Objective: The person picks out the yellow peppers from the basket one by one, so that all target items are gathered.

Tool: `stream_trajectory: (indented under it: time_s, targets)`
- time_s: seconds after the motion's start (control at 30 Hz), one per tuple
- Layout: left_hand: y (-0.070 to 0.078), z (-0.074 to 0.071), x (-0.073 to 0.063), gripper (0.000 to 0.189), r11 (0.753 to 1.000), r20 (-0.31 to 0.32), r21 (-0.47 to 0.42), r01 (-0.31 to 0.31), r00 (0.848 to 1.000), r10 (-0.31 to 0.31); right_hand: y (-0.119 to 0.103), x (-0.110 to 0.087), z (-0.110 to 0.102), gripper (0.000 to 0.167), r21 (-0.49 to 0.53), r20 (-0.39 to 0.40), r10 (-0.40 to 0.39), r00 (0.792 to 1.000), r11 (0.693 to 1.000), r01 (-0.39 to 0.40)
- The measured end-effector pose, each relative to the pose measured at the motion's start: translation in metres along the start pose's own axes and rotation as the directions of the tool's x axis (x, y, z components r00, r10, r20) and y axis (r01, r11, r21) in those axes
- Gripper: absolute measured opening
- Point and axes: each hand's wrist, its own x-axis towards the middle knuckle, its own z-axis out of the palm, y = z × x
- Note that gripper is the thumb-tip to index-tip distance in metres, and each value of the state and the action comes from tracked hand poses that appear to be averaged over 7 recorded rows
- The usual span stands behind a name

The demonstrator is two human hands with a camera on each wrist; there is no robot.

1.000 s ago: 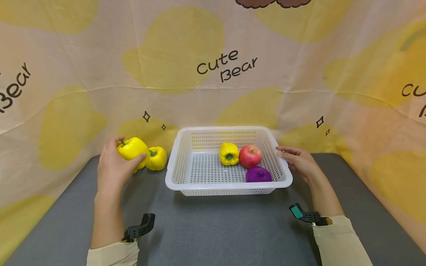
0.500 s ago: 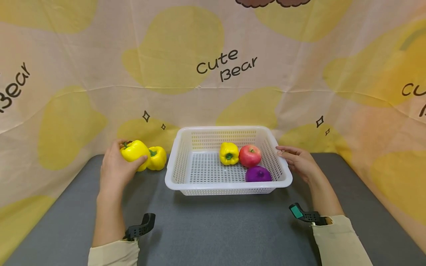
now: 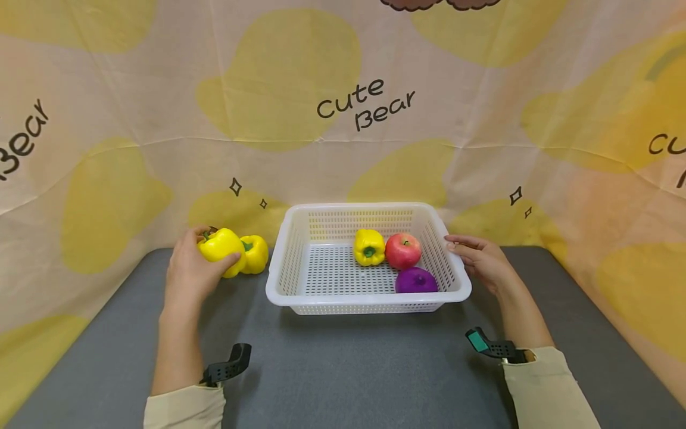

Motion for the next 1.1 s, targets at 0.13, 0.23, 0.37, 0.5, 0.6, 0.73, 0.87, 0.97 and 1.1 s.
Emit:
stream_trajectory:
  time_s: [0.13,0.23,0.37,0.5,0.6,0.73,0.87,0.97,1.1]
  targets:
    - [-0.001,0.003,0.001,0.079,1.0,0.028,0.001,0.007,1.0,-0.007,0.0,0.0,0.0,0.034,0.029,0.006,-0.001,1.0,1.0,0.001]
    - [-0.001,0.006,0.002,0.082,1.0,0.051,-0.001,0.014,0.999,-0.014,0.001,0.0,0.0,0.031,0.04,0.008,0.0,1.0,0.999,0.0]
    - [-0.002,0.01,0.003,0.085,1.0,0.063,-0.006,0.023,0.998,-0.022,0.002,0.0,-0.001,0.028,0.041,0.011,0.002,1.0,0.999,-0.002]
    - [-0.001,0.011,0.003,0.085,0.999,0.069,-0.01,0.03,0.997,-0.03,0.002,0.001,-0.002,0.03,0.039,0.014,-0.004,1.0,0.999,0.003]
    - [0.0,0.013,0.002,0.084,0.999,0.073,-0.007,0.031,0.997,-0.031,0.002,0.002,-0.001,0.032,0.039,0.016,-0.008,1.0,0.999,0.008]
    - [0.001,0.014,0.002,0.084,1.0,0.077,0.004,0.018,0.997,-0.018,0.002,0.002,-0.001,0.036,0.033,0.015,-0.012,1.0,0.999,0.011]
    - [0.001,0.015,0.002,0.085,1.0,0.085,0.011,0.005,0.996,-0.006,0.002,0.003,-0.001,0.04,0.023,0.01,-0.01,1.0,1.0,0.009]
    - [0.0,0.015,0.003,0.085,1.0,0.102,0.027,0.0,0.995,-0.002,0.002,0.003,-0.001,0.038,0.016,0.007,-0.002,1.0,1.0,0.002]
    - [-0.001,0.016,0.004,0.087,0.999,0.133,0.041,0.002,0.991,-0.008,0.002,0.002,-0.001,0.034,0.018,0.009,-0.001,1.0,1.0,0.001]
